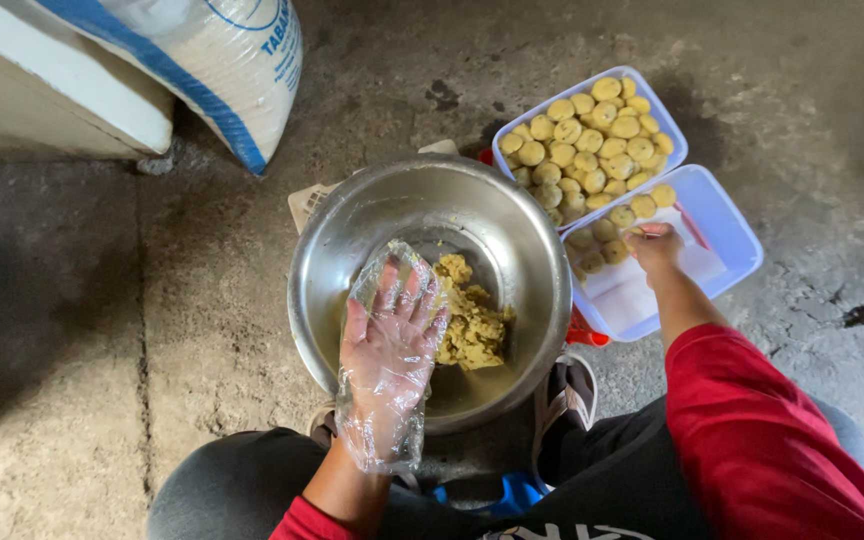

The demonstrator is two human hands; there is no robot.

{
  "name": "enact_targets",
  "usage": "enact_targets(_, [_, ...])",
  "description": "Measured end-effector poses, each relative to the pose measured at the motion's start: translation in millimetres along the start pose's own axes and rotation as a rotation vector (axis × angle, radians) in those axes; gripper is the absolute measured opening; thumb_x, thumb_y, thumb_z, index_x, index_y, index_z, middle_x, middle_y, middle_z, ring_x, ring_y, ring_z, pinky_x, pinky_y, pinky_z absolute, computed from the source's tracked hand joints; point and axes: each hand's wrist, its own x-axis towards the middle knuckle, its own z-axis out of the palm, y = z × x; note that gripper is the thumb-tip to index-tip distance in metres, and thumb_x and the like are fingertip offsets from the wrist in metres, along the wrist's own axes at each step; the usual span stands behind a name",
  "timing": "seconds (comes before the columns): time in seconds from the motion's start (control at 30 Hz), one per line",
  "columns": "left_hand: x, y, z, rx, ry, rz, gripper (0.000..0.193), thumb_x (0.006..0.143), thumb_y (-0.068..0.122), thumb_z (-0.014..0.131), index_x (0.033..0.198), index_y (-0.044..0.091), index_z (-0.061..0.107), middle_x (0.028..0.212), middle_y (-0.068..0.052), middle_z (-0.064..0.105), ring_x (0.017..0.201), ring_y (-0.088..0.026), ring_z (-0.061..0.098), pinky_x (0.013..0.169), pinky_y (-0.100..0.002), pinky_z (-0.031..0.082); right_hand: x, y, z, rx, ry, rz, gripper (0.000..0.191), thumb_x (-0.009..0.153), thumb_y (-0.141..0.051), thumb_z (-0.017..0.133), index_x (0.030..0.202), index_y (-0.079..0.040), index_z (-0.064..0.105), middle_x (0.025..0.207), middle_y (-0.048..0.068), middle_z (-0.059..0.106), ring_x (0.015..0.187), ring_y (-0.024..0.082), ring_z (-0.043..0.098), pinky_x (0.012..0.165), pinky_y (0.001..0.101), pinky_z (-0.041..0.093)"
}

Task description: The person sits on the floor and shapes a yellow dough mixture into small round balls by hand. They place the formed balls into a plastic container next to a metal bowl containing the dough.

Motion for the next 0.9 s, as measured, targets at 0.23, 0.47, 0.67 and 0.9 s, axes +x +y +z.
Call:
enact_targets(0.23, [-1.4,4.8,-6.2,0.016,-0.026,0.01,0.079,0.095,0.062,0.049,0.158,0.017,0.036,0.164,-0.015,0.037,0.154,-0.037,0.026,0.125,-0.054,0.018,10.6,10.1,9.8,-0.285,0.284,-0.28,0.049,0.081,-0.015,0.091,0.12,-0.006,0.063,0.12,0.017,0.053,0.106,0.027,0.055,0.089,0.0416,0.049])
enact_targets(0.47, [-7.6,12.2,3.5,-0.036,-0.056,0.047,0.074,0.098,0.061,0.049,0.156,0.017,0.039,0.161,-0.015,0.04,0.152,-0.038,0.031,0.124,-0.054,0.022,-51.0,-75.0,40.8,0.115,0.01,-0.707,0.01,0.107,-0.007,0.072,0.109,-0.005,0.062,0.099,0.005,0.065,0.082,0.013,0.058,0.076,0.0277,0.049])
enact_targets(0.67, [-6.9,14.4,10.3,0.014,0.06,0.125,0.07,0.096,0.054,0.051,0.156,0.021,0.037,0.16,-0.014,0.042,0.149,-0.035,0.036,0.119,-0.05,0.027,-192.7,-103.6,103.6,-0.526,-0.58,-1.138,0.054,0.085,-0.027,0.076,0.134,-0.008,0.066,0.135,0.016,0.063,0.114,0.035,0.066,0.09,0.0463,0.056])
enact_targets(0.9, [-8.6,12.9,1.6,0.143,0.003,0.147,0.067,0.1,0.028,0.063,0.156,0.004,0.035,0.153,-0.019,0.044,0.136,-0.035,0.04,0.115,-0.048,0.032,-225.9,-112.5,124.1,-0.986,-0.531,-0.744,0.028,0.096,-0.026,0.066,0.123,-0.029,0.072,0.133,-0.002,0.067,0.118,0.016,0.065,0.108,0.0486,0.04])
